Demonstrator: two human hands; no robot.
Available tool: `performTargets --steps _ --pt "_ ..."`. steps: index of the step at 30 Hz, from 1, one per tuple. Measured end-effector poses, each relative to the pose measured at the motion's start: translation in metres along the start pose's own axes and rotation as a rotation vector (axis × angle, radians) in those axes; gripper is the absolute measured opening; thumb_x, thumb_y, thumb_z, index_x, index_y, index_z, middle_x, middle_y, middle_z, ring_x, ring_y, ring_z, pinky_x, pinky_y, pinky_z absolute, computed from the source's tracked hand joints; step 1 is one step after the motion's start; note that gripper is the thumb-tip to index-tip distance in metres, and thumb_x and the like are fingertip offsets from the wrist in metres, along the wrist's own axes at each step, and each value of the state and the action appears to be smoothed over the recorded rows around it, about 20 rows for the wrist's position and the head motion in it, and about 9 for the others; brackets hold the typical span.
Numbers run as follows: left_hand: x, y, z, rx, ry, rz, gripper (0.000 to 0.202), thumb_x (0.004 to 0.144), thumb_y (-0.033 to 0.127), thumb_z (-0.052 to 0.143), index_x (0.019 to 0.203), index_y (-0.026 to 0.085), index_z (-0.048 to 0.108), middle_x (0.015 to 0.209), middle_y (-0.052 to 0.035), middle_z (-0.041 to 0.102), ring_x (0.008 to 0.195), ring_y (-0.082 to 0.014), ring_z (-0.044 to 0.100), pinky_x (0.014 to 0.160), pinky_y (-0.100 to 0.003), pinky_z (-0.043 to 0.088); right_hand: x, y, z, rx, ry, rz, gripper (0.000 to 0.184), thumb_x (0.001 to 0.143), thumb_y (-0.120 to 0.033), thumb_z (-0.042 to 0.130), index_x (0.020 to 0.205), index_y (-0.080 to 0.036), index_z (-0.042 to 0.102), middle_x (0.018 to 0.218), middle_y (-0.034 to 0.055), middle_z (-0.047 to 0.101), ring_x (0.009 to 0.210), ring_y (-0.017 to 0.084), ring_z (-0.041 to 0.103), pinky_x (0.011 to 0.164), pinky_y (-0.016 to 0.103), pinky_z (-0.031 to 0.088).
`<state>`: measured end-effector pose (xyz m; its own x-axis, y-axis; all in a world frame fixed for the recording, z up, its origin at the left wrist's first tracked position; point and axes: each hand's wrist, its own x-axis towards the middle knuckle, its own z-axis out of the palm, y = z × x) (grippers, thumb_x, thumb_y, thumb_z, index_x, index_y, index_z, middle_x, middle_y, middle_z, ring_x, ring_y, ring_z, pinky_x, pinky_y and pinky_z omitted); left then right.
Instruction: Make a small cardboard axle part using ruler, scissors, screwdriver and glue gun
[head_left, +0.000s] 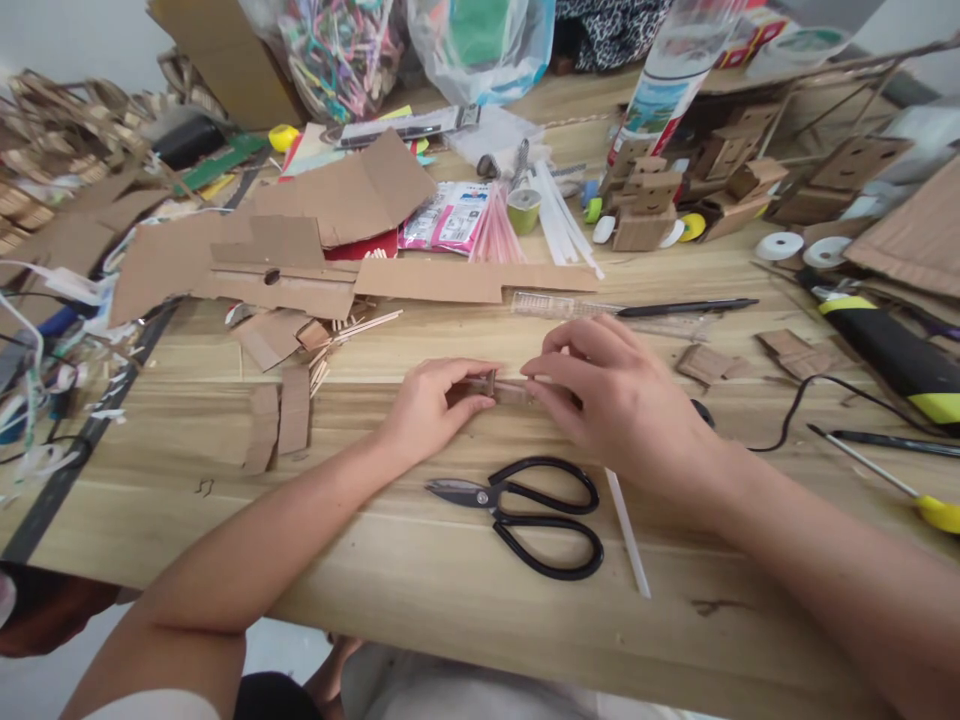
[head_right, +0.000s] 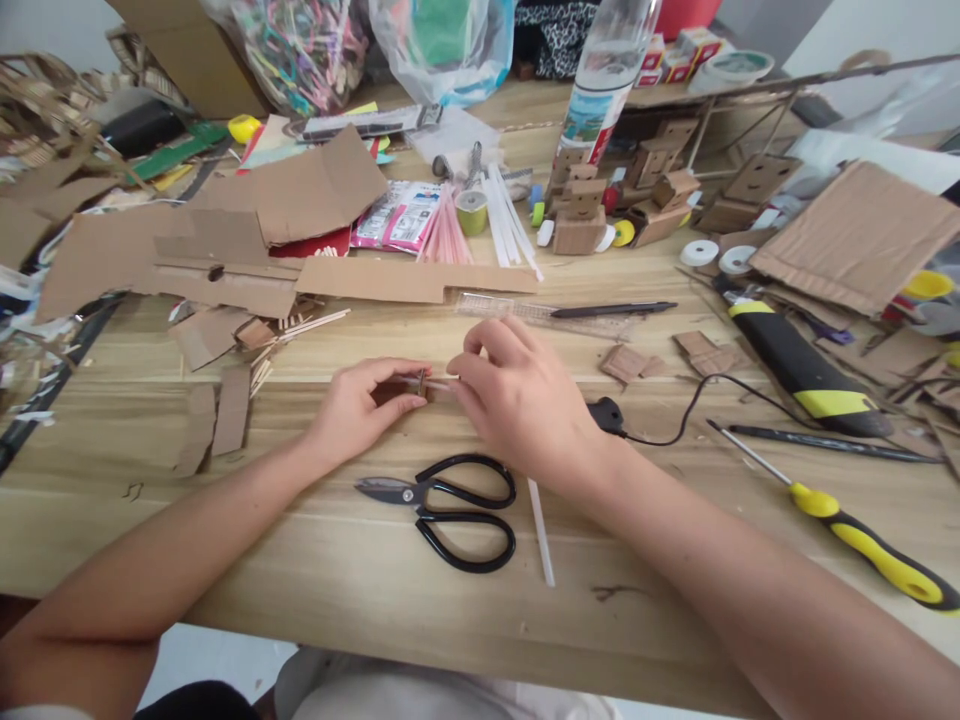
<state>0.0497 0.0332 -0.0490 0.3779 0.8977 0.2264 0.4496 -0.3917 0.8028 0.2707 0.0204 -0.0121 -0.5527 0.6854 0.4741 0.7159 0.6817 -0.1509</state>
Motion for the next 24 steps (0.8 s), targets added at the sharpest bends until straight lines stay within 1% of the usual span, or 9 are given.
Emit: performTargets --steps 4,6,10,16,20,24 --pt "0.000 -0.002 0.000 -0.106 0.014 -0.054 0.025 0.081 0.021 0.079 0.106 0.022 0.079 0.109 -0.0071 0.081 0.103 -0.0253 0.076 0.099 -0.041 0.058 0.001 0.006 -0.007 0.058 0.038 0.105 0.023 0.097 -0.020 0.054 0.090 -0.026 0.075 0.095 0.0095 0.070 0.088 0.027 0.066 0.077 0.045 0.056" --pt "0.000 -0.003 0.000 -0.181 0.020 -0.081 0.025 0.081 0.024 0.080 0.105 0.020 0.079 0.109 -0.0081 0.081 0.103 -0.0254 0.077 0.099 -0.040 0.059 0.002 0.008 -0.012 0.081 0.040 0.130 0.024 0.096 -0.019 0.053 0.091 -0.028 0.075 0.095 0.0088 0.071 0.089 0.027 0.068 0.077 0.044 0.057" --pt "0.001 -0.005 -0.002 -0.252 0.040 -0.102 0.027 0.081 0.027 0.080 0.106 0.018 0.078 0.109 -0.0088 0.081 0.103 -0.0247 0.077 0.098 -0.038 0.060 0.001 0.010 -0.016 0.147 0.012 0.111 0.022 0.092 -0.016 0.055 0.091 -0.026 0.075 0.095 0.0085 0.071 0.084 0.025 0.069 0.075 0.041 0.059" --pt "0.002 -0.005 -0.003 -0.240 0.058 -0.095 0.029 0.081 0.031 0.081 0.107 0.019 0.078 0.109 -0.0091 0.081 0.102 -0.0243 0.076 0.096 -0.037 0.061 0.000 0.009 -0.011 0.186 -0.011 0.120 0.015 0.090 -0.019 0.061 0.090 -0.025 0.075 0.095 0.0081 0.071 0.083 0.024 0.069 0.073 0.038 0.058" --pt "0.002 -0.005 -0.003 -0.257 0.063 -0.083 0.029 0.081 0.032 0.081 0.106 0.019 0.078 0.108 -0.0084 0.082 0.100 -0.0236 0.076 0.095 -0.037 0.061 0.000 0.005 -0.011 0.163 -0.003 0.107 0.014 0.091 -0.019 0.061 0.093 -0.024 0.074 0.096 0.0086 0.071 0.085 0.024 0.069 0.073 0.038 0.057" --pt "0.001 -0.003 -0.003 -0.254 0.062 -0.059 0.027 0.081 0.030 0.080 0.105 0.020 0.078 0.108 -0.0081 0.082 0.101 -0.0236 0.076 0.097 -0.038 0.060 0.001 -0.001 -0.016 0.133 0.021 0.111 0.014 0.095 -0.020 0.057 0.096 -0.024 0.070 0.096 0.0090 0.071 0.089 0.025 0.068 0.076 0.039 0.057"
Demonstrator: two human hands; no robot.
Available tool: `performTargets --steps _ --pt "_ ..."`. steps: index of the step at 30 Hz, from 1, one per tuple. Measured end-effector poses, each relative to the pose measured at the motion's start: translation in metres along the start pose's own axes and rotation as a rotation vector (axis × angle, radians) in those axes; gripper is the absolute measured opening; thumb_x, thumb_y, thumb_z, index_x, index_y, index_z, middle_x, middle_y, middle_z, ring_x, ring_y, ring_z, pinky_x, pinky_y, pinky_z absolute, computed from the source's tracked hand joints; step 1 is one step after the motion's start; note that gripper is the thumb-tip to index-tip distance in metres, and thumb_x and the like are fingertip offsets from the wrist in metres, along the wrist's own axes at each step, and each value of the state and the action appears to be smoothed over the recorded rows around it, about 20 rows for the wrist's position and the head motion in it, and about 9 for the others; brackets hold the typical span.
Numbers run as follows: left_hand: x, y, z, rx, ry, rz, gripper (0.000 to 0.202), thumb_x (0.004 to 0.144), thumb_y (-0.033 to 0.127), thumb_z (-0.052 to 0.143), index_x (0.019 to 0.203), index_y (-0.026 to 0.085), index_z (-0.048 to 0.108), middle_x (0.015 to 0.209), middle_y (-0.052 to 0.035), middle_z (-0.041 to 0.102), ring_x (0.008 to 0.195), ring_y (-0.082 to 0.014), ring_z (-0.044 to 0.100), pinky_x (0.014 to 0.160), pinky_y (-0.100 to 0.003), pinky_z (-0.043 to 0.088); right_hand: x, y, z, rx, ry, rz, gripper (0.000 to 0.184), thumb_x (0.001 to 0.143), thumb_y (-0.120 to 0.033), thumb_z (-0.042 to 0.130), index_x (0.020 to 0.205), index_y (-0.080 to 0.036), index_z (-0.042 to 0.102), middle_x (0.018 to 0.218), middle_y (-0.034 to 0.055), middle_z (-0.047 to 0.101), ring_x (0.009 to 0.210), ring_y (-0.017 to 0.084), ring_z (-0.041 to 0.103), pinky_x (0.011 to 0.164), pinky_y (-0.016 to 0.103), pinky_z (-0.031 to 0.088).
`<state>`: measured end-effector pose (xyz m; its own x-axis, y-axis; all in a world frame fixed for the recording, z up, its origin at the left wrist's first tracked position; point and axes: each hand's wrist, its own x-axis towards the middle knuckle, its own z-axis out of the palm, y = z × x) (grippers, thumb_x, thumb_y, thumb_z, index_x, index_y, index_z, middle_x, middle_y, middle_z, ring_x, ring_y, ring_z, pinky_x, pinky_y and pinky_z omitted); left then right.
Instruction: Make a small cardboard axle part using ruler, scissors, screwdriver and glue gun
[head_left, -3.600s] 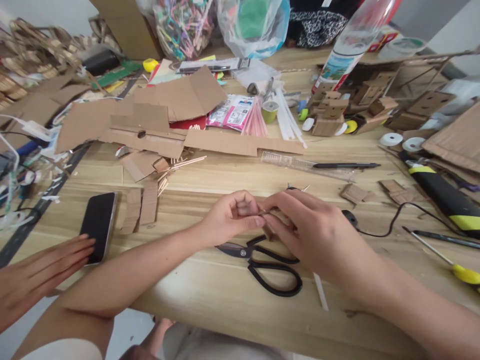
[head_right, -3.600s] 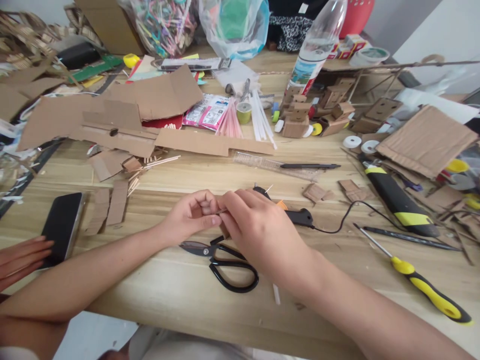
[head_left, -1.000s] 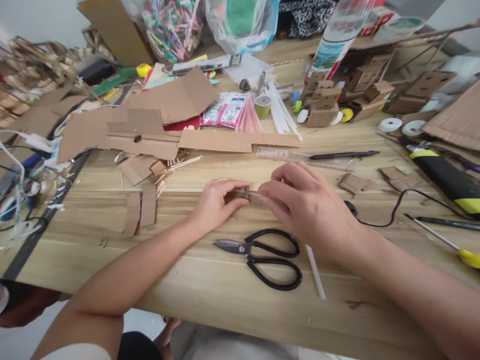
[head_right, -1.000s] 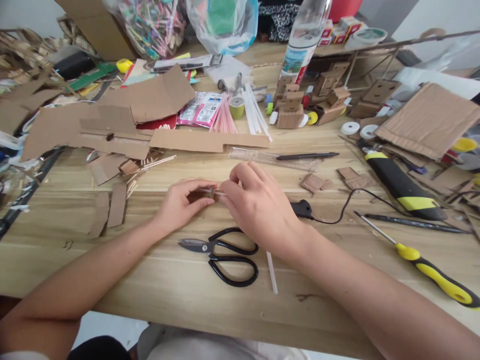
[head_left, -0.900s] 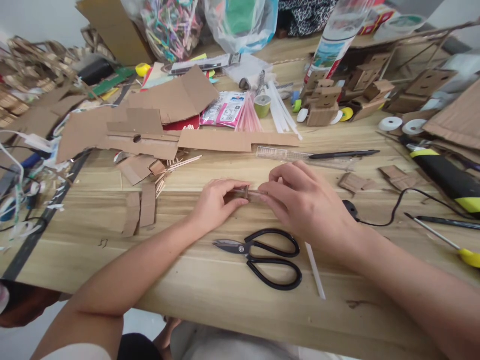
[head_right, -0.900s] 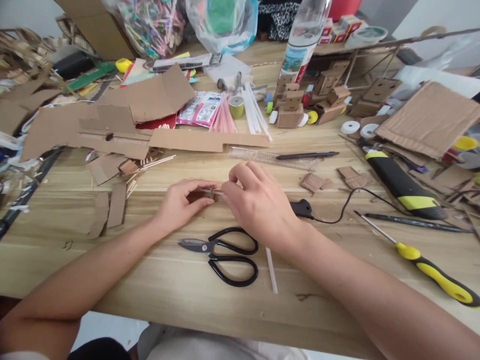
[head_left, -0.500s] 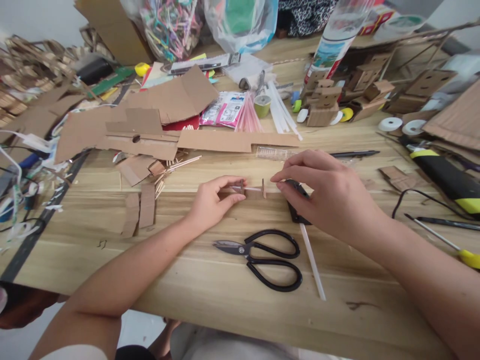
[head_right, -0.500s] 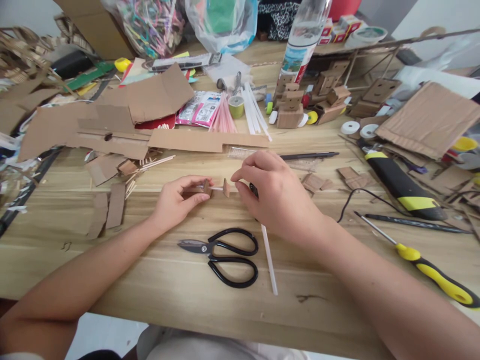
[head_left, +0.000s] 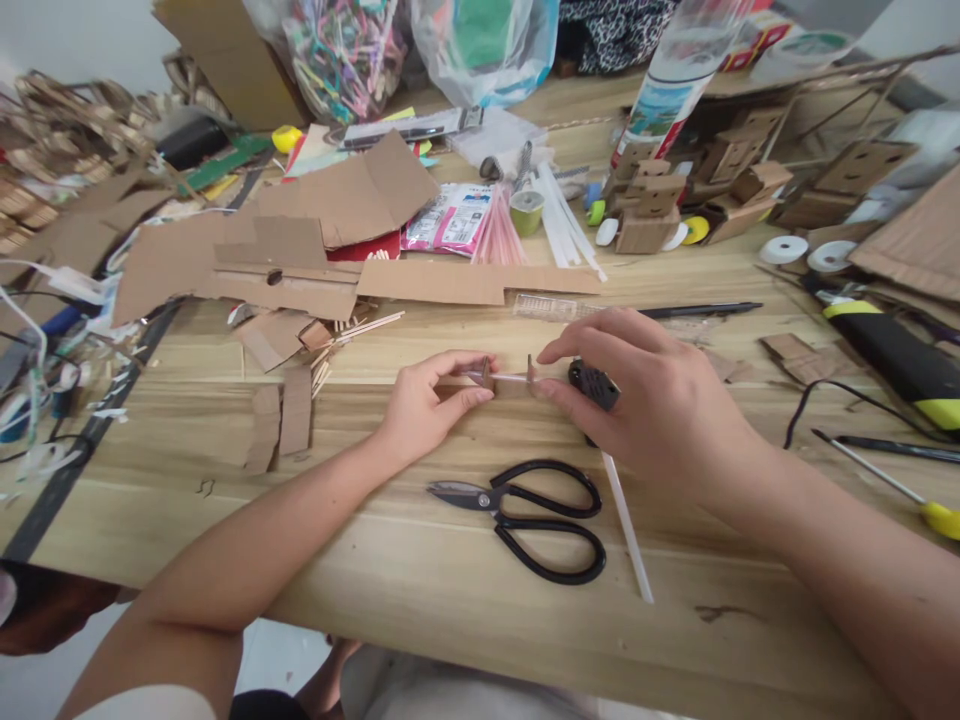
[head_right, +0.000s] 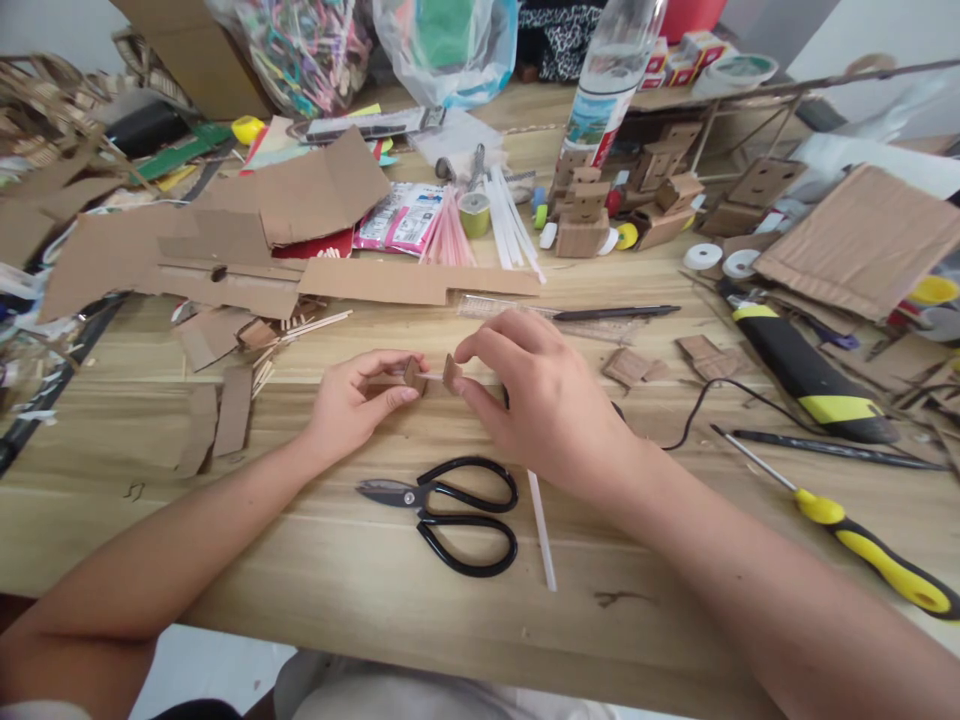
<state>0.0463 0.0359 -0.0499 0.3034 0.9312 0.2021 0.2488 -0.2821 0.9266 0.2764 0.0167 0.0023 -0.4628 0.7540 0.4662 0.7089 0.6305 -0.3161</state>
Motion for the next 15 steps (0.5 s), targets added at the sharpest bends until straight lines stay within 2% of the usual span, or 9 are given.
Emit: performTargets --steps 5,9,15 --pt "-0.004 0.006 0.003 0.096 0.000 0.076 0.025 0.081 0.028 0.082 0.105 0.021 0.079 0.108 -0.0074 0.081 0.102 -0.0244 0.076 0.097 -0.039 0.059 -0.002 -0.009 0.006 0.003 0.016 -0.089 0.015 0.098 -0.021 0.054 0.104 -0.022 0.068 0.103 0.0119 0.070 0.093 0.026 0.067 0.080 0.042 0.057" --pt "-0.008 0.012 0.006 0.219 -0.008 0.174 0.025 0.083 0.028 0.081 0.108 0.025 0.078 0.108 -0.0064 0.081 0.101 -0.0242 0.075 0.096 -0.040 0.058 -0.006 -0.010 0.016 -0.080 0.020 -0.129 0.018 0.099 -0.019 0.052 0.099 -0.018 0.070 0.106 0.0157 0.071 0.093 0.028 0.067 0.080 0.045 0.058" --pt "-0.011 0.009 0.010 0.361 -0.024 0.304 0.024 0.087 0.025 0.078 0.111 0.022 0.076 0.107 -0.0074 0.081 0.101 -0.0240 0.076 0.094 -0.039 0.058 -0.008 -0.004 0.029 -0.039 0.049 -0.109 0.024 0.099 -0.017 0.052 0.087 -0.020 0.072 0.103 0.0131 0.071 0.090 0.025 0.067 0.076 0.040 0.058"
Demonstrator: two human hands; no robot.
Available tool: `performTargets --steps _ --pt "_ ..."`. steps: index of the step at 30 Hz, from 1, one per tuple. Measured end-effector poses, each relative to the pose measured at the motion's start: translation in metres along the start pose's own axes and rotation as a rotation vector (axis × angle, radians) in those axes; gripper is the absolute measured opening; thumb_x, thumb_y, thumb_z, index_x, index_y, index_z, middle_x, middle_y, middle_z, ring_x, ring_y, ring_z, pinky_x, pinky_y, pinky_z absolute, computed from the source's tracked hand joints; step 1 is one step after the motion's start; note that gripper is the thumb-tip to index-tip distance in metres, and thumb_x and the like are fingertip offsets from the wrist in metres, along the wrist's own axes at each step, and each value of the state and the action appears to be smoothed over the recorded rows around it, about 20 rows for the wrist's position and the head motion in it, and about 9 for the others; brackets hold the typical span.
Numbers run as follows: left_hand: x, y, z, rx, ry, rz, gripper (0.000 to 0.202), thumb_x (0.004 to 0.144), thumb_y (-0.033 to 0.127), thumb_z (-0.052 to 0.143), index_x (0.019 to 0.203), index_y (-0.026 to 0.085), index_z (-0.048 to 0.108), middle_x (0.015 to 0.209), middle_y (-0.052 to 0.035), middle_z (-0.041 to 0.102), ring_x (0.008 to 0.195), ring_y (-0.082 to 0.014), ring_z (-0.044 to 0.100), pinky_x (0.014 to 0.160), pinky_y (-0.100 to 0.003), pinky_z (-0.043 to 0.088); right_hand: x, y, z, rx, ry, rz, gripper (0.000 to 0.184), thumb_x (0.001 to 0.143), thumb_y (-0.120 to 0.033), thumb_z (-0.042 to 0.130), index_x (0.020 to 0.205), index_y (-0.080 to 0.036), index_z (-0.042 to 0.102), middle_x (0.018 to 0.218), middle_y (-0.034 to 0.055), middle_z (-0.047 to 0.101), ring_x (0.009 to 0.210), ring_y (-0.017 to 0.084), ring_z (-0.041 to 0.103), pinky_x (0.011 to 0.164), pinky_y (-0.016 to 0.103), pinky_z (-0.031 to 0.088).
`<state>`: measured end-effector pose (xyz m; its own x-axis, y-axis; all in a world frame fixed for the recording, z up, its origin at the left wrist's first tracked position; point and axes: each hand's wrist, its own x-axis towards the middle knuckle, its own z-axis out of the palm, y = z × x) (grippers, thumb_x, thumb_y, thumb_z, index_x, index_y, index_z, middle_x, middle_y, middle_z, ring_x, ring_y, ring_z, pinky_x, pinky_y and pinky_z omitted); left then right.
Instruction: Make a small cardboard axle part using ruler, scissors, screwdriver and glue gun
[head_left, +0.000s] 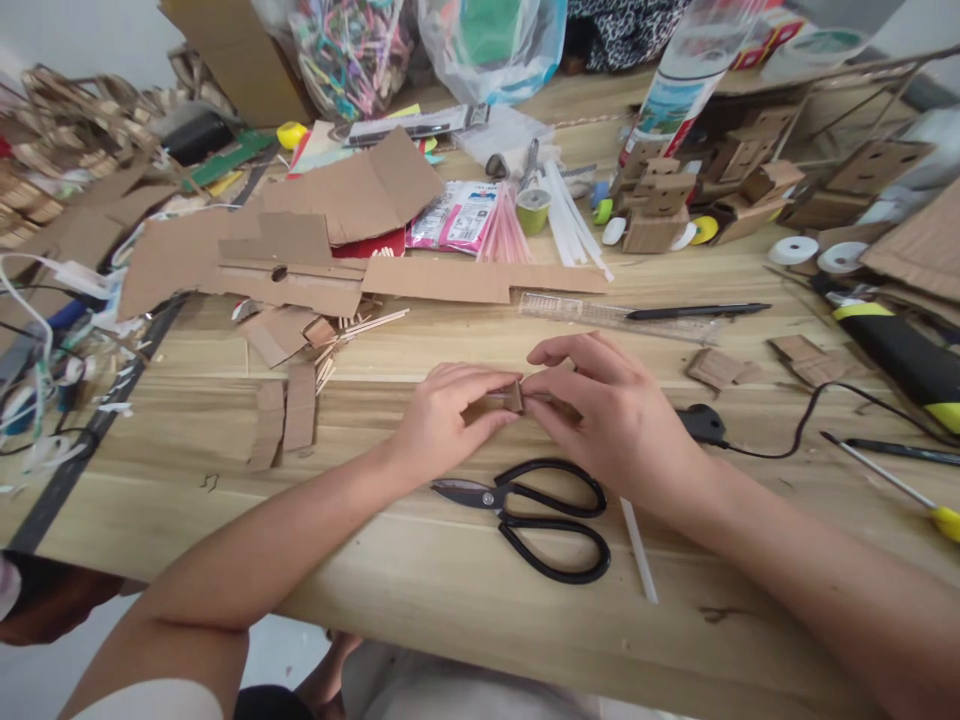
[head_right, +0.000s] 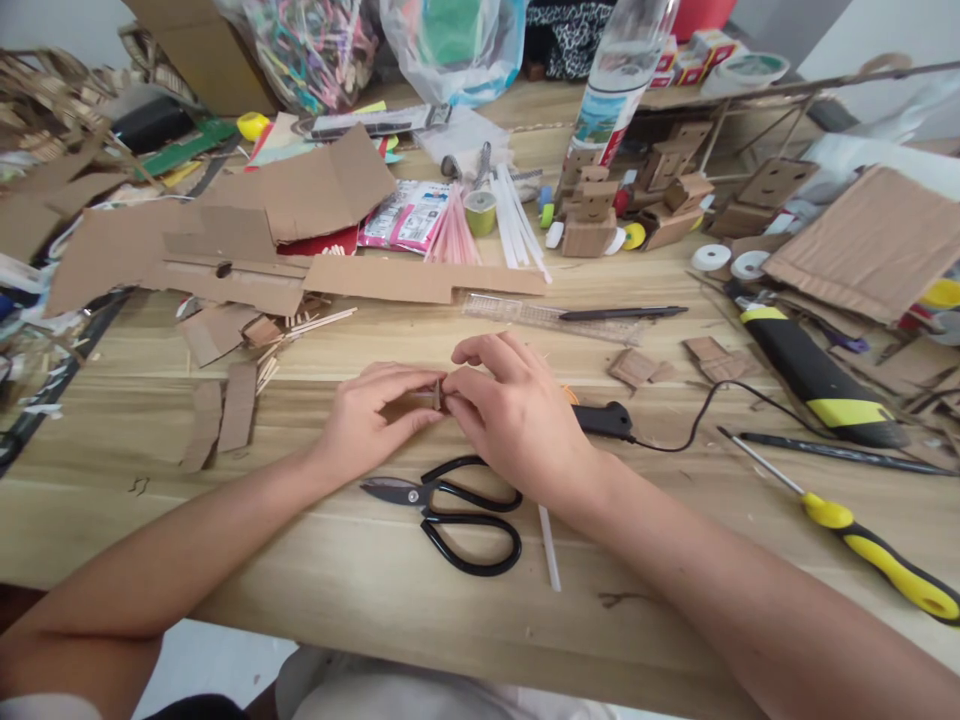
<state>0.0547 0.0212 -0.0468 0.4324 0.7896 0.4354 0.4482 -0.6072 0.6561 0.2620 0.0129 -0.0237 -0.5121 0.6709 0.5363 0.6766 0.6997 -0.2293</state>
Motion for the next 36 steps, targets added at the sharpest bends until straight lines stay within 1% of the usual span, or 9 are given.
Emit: performTargets --steps 5,9,12,14,15,19,21,25,36 --pt "0.001 -0.003 0.001 0.054 -0.096 -0.017 0.024 0.087 0.018 0.076 0.111 0.019 0.076 0.108 -0.0080 0.082 0.101 -0.0237 0.077 0.094 -0.038 0.059 -0.003 0.004 0.010 -0.053 0.013 -0.045 0.026 0.098 -0.016 0.051 0.083 -0.018 0.072 0.100 0.0144 0.072 0.088 0.027 0.068 0.073 0.040 0.057" --pt "0.001 -0.003 -0.002 0.006 -0.086 -0.034 0.026 0.087 0.019 0.076 0.113 0.017 0.074 0.106 -0.0081 0.081 0.096 -0.0215 0.078 0.091 -0.035 0.060 -0.003 0.004 0.011 -0.077 0.026 -0.055 0.026 0.098 -0.015 0.051 0.081 -0.017 0.071 0.098 0.0143 0.073 0.086 0.026 0.068 0.071 0.038 0.056" --pt "0.002 -0.004 -0.003 -0.019 -0.047 -0.059 0.011 0.090 0.020 0.072 0.102 0.018 0.074 0.100 -0.0059 0.082 0.091 -0.0193 0.077 0.088 -0.033 0.060 -0.003 0.003 0.011 -0.074 0.020 -0.058 0.025 0.098 -0.016 0.052 0.082 -0.017 0.071 0.097 0.0139 0.073 0.085 0.026 0.068 0.071 0.038 0.056" --pt "0.003 -0.005 -0.003 -0.010 -0.052 -0.048 0.004 0.090 0.019 0.073 0.094 0.019 0.073 0.097 -0.0048 0.081 0.090 -0.0192 0.077 0.086 -0.032 0.060 -0.003 0.003 0.012 -0.064 0.016 -0.046 0.025 0.098 -0.016 0.052 0.082 -0.017 0.071 0.098 0.0140 0.073 0.085 0.026 0.067 0.071 0.039 0.055" --pt "0.003 -0.005 -0.003 -0.002 -0.062 -0.042 0.007 0.088 0.019 0.075 0.094 0.019 0.073 0.096 -0.0045 0.081 0.089 -0.0193 0.076 0.086 -0.033 0.060 -0.003 0.003 0.013 -0.057 0.012 -0.040 0.025 0.098 -0.016 0.052 0.082 -0.017 0.072 0.098 0.0140 0.073 0.086 0.026 0.067 0.071 0.039 0.055" --pt "0.006 -0.005 -0.001 0.023 -0.094 -0.045 0.034 0.079 0.020 0.085 0.109 0.019 0.070 0.097 -0.0047 0.080 0.087 -0.0199 0.075 0.086 -0.034 0.059 -0.003 0.003 0.015 -0.039 -0.009 -0.036 0.026 0.098 -0.016 0.051 0.082 -0.018 0.072 0.099 0.0135 0.074 0.086 0.026 0.066 0.071 0.039 0.054" --pt "0.005 -0.003 0.000 0.030 -0.115 -0.046 0.032 0.078 0.020 0.085 0.107 0.019 0.071 0.097 -0.0042 0.080 0.088 -0.0204 0.075 0.087 -0.035 0.059 -0.004 0.003 0.016 -0.036 -0.022 -0.035 0.026 0.098 -0.016 0.050 0.082 -0.018 0.072 0.100 0.0134 0.074 0.086 0.026 0.066 0.071 0.040 0.054" --pt "0.003 -0.002 -0.001 0.020 -0.137 -0.059 0.022 0.084 0.021 0.078 0.105 0.020 0.071 0.098 -0.0046 0.079 0.089 -0.0198 0.075 0.084 -0.034 0.060 -0.005 0.004 0.017 -0.038 -0.045 -0.033 0.026 0.098 -0.016 0.050 0.085 -0.019 0.072 0.102 0.0132 0.073 0.090 0.027 0.067 0.073 0.040 0.053" --pt "0.002 -0.003 -0.001 -0.003 -0.118 -0.037 0.019 0.085 0.015 0.076 0.103 0.019 0.072 0.098 -0.0045 0.080 0.090 -0.0186 0.076 0.083 -0.030 0.061 -0.003 0.002 0.017 -0.075 -0.049 -0.062 0.029 0.098 -0.014 0.049 0.080 -0.018 0.071 0.101 0.0141 0.074 0.087 0.027 0.066 0.072 0.040 0.054"
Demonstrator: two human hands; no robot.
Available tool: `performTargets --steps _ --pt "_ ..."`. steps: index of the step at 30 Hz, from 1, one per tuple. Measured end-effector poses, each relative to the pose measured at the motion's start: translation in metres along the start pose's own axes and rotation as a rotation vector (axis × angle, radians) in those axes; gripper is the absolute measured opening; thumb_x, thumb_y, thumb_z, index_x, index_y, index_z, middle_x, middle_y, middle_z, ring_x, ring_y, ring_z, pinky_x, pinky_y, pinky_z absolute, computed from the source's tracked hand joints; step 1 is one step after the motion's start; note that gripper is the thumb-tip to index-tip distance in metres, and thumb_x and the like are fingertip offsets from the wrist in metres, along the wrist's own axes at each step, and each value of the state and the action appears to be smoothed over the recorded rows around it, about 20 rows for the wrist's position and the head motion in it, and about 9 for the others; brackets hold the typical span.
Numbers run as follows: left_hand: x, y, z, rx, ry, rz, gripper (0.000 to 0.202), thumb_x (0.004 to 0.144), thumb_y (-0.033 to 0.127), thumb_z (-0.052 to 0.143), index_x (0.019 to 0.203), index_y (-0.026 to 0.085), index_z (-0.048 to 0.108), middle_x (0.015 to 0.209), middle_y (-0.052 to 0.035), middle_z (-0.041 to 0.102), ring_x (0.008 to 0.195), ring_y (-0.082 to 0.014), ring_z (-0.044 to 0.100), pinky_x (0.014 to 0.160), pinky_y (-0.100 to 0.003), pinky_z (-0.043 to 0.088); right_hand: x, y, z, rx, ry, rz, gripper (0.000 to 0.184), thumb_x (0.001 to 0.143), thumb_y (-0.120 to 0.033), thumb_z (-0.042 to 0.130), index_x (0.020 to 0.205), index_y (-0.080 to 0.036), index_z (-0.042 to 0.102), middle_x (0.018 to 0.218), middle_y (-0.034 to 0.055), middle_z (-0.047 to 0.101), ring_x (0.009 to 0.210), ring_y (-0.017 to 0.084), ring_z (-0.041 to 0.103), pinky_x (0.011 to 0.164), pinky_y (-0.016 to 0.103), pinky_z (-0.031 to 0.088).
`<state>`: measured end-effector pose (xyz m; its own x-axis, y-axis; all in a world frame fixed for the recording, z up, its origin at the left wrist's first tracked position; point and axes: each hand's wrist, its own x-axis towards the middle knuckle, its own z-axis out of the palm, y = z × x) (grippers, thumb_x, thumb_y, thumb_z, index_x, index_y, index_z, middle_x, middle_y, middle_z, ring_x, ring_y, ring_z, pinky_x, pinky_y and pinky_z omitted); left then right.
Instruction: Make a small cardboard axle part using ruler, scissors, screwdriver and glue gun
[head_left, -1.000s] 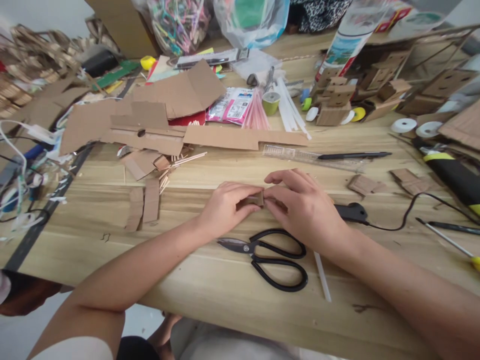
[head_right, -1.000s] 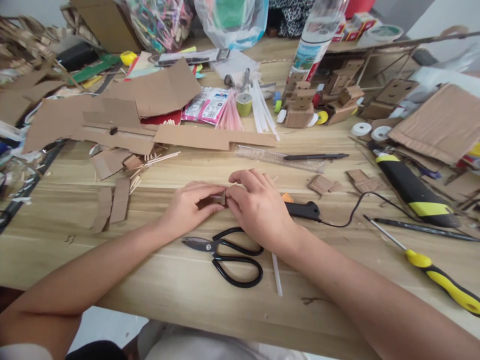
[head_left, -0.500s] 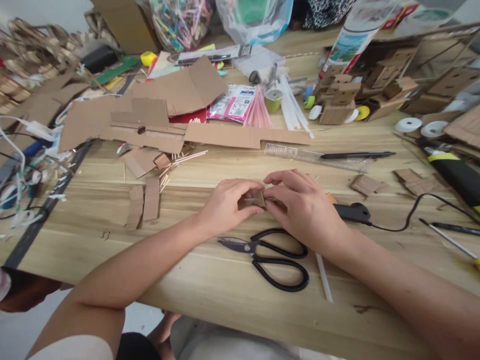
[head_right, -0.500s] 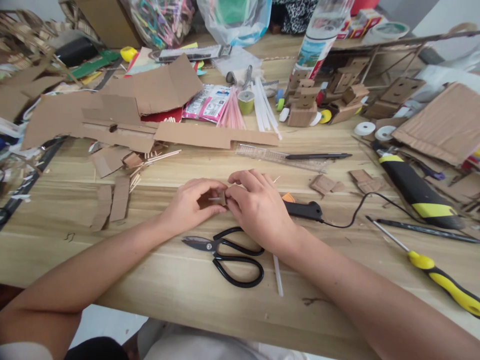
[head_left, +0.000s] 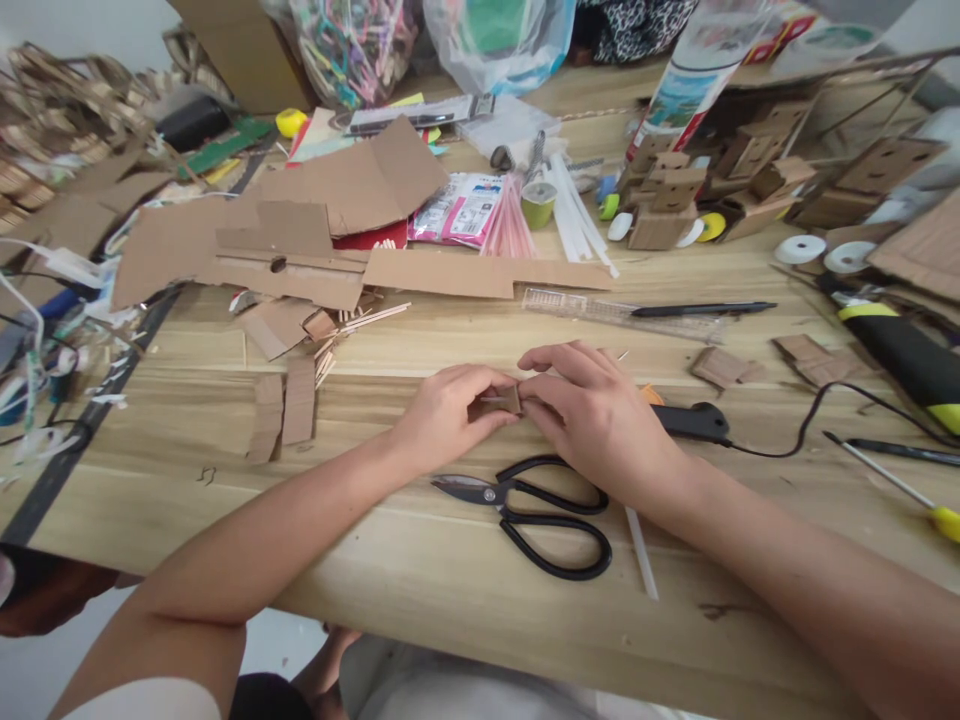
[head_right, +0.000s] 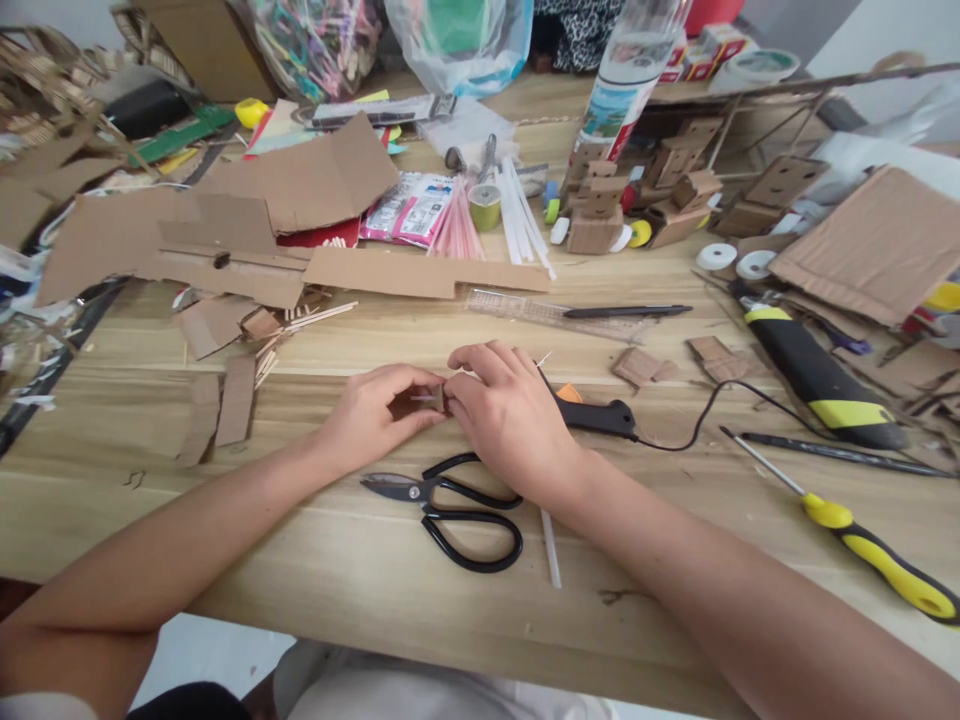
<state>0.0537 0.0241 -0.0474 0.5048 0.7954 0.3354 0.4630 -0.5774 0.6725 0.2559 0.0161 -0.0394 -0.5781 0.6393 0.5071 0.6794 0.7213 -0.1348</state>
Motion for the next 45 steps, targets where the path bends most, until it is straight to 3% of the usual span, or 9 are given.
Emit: performTargets --steps 4,9,14,27,33,37,45 --pt "-0.002 0.000 0.001 -0.043 0.007 -0.025 0.020 0.084 0.016 0.077 0.103 0.020 0.073 0.099 -0.0043 0.081 0.092 -0.0193 0.076 0.087 -0.032 0.061 -0.001 0.000 -0.001 0.001 0.002 0.008 0.027 0.100 -0.016 0.050 0.084 -0.018 0.072 0.101 0.0146 0.075 0.089 0.028 0.068 0.072 0.040 0.054" --pt "-0.002 -0.006 0.001 -0.255 0.094 -0.133 0.022 0.086 0.025 0.077 0.107 0.019 0.073 0.106 -0.0078 0.081 0.097 -0.0211 0.077 0.091 -0.034 0.061 -0.005 0.004 -0.017 0.075 0.036 0.047 0.015 0.097 -0.022 0.060 0.108 -0.020 0.070 0.106 0.0128 0.074 0.094 0.028 0.070 0.078 0.042 0.056" --pt "0.001 -0.014 -0.002 -0.524 0.099 -0.193 0.032 0.085 0.037 0.077 0.110 0.018 0.072 0.112 -0.0114 0.080 0.103 -0.0237 0.077 0.093 -0.036 0.062 -0.003 0.004 -0.039 0.180 0.028 0.138 0.033 0.094 -0.024 0.065 0.127 -0.022 0.060 0.104 0.0090 0.075 0.097 0.027 0.072 0.082 0.041 0.058" --pt "0.003 -0.010 -0.004 -0.573 0.124 -0.254 0.042 0.080 0.049 0.081 0.107 0.018 0.073 0.109 -0.0125 0.081 0.102 -0.0248 0.078 0.091 -0.037 0.063 0.001 -0.002 -0.041 0.166 0.011 0.158 0.021 0.096 -0.024 0.061 0.116 -0.024 0.062 0.104 0.0096 0.076 0.097 0.028 0.071 0.083 0.042 0.057" --pt "0.001 -0.002 -0.004 -0.599 0.095 -0.238 0.034 0.082 0.039 0.081 0.108 0.018 0.074 0.110 -0.0108 0.081 0.102 -0.0229 0.078 0.093 -0.036 0.063 0.002 -0.008 -0.037 0.258 0.030 0.166 0.023 0.095 -0.019 0.060 0.117 -0.023 0.056 0.093 0.0048 0.076 0.078 0.020 0.071 0.067 0.032 0.057" --pt "0.001 -0.003 -0.005 -0.597 0.093 -0.246 0.037 0.080 0.043 0.083 0.106 0.018 0.075 0.111 -0.0108 0.081 0.102 -0.0232 0.078 0.092 -0.036 0.063 0.002 -0.008 -0.035 0.295 0.028 0.223 0.021 0.095 -0.019 0.060 0.115 -0.025 0.057 0.085 0.0010 0.075 0.064 0.017 0.068 0.059 0.029 0.055" --pt "0.003 -0.008 -0.007 -0.469 0.155 -0.255 0.032 0.084 0.050 0.077 0.094 0.019 0.076 0.098 -0.0091 0.082 0.087 -0.0209 0.078 0.081 -0.032 0.063 0.003 -0.005 -0.037 0.309 0.079 0.217 0.018 0.095 -0.019 0.058 0.112 -0.026 0.057 0.084 0.0014 0.076 0.066 0.018 0.070 0.059 0.030 0.057"
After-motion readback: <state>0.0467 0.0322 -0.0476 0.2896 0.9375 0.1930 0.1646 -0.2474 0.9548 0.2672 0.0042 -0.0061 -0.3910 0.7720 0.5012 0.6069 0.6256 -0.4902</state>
